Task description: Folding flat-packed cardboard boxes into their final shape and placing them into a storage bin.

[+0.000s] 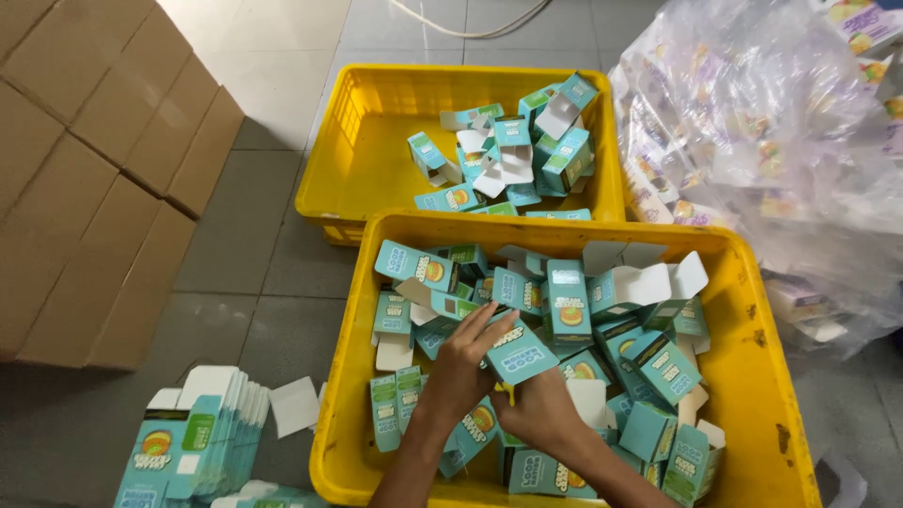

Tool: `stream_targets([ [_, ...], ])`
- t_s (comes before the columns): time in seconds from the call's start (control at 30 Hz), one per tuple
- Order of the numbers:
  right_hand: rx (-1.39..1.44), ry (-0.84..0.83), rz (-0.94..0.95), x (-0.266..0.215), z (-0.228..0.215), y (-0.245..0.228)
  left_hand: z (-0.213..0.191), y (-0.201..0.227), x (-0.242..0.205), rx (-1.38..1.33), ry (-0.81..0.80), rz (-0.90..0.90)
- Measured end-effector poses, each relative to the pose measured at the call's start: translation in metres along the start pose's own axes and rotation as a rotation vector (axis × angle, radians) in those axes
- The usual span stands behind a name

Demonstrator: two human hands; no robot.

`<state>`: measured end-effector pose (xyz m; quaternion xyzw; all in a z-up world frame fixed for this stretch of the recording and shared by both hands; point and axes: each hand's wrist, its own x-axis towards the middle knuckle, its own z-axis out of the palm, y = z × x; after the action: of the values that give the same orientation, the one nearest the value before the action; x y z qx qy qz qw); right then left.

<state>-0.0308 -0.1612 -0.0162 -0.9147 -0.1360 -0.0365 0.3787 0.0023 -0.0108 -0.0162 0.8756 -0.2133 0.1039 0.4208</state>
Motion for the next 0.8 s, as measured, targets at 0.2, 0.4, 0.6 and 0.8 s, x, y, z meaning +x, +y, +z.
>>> stream_targets([
  [0.2, 0.301, -0.089, 0.133, 0.009, -0.013, -0.008, 0.004, -0.005, 0.001, 0.139, 0.028, -0.014],
  [0.4, 0.316, 0.036, 0.161, 0.006, -0.012, -0.016, -0.001, -0.001, 0.001, 0.129, 0.104, -0.089],
  [0.6, 0.09, 0.422, -0.267, 0.046, -0.023, -0.002, -0.002, -0.008, 0.002, 0.139, 0.209, -0.086],
  [0.8, -0.077, 0.287, 0.157, 0.133, -0.059, 0.017, 0.004, -0.024, -0.005, 0.206, 0.247, -0.326],
])
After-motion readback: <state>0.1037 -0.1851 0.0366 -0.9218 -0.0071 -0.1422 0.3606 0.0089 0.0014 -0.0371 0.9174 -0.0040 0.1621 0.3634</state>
